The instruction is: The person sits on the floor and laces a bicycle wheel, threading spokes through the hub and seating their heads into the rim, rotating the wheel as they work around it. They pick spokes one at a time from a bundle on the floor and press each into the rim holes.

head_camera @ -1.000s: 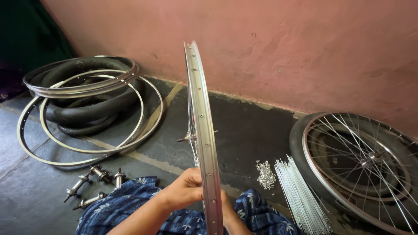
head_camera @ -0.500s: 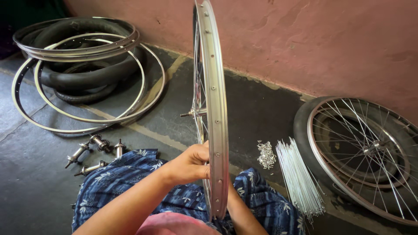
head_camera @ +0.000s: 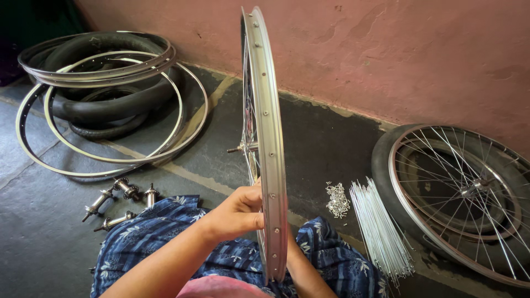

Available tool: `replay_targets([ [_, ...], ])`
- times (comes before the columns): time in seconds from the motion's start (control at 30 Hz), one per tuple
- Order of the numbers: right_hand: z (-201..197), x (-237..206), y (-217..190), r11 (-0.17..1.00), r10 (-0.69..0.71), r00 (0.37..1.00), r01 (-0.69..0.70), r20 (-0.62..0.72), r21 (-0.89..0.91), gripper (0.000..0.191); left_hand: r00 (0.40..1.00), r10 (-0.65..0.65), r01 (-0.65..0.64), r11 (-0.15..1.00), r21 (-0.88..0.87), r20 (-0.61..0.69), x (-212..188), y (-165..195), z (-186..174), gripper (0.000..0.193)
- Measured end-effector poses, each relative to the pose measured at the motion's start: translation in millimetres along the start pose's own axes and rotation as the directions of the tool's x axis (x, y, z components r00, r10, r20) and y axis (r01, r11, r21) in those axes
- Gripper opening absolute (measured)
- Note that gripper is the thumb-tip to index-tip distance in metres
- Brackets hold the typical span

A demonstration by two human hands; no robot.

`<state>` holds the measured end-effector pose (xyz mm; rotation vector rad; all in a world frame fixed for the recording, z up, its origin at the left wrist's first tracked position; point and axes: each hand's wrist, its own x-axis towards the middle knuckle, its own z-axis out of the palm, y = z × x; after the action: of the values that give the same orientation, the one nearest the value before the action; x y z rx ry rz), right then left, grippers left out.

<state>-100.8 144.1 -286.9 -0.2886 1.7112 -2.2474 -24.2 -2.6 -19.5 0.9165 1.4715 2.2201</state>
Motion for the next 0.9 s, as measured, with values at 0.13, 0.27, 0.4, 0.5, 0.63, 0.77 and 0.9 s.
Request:
replay_targets([
  [0.13,-3.0,-15.3,1.2,1.000,0.027,0.999,-0.027,0.029,0.000,0.033,0.991,0.122,-0.128,0.977,0.170,0.050,-0.7,-8.7,-8.9,0.034],
  [0.27,-2.3,-39.4,-13.0,0.997,0.073,0.995,-0.074,0.064,0.011,0.035,0.998,0.030,-0.033,0.997,0.067,0.049,-1.8,-12.4,-10.9,0.032],
  [0.4,11.3,-45.2,-41.5,0.997,-0.056,0.994,0.051,0.089,0.058,0.038,0.992,0.069,-0.072,0.997,0.023,0.106,1.1,-8.5,-6.2,0.031],
  [0.5,23.8,-45.9,-52.2,0.979,-0.181,0.979,0.171,0.089,0.108,0.040,0.956,0.242,-0.292,0.845,0.447,0.167,0.9,-0.2,-1.6,0.032],
  [0.63,22.7,-45.7,-43.4,0.986,-0.087,0.995,0.080,0.042,0.145,0.041,0.936,0.351,-0.303,0.772,0.559,0.023,-1.5,12.0,11.1,0.030],
  [0.77,13.4,-49.3,-22.5,0.986,0.139,0.990,-0.139,-0.002,0.094,0.035,0.683,0.398,-0.025,0.850,0.526,-0.612,-5.7,39.7,28.2,0.032],
  [0.9,14.7,-54.7,-5.4,0.970,0.010,0.999,-0.022,-0.053,-0.240,0.020,0.675,0.705,-0.134,0.410,0.902,-0.220,5.8,86.7,34.4,0.080],
])
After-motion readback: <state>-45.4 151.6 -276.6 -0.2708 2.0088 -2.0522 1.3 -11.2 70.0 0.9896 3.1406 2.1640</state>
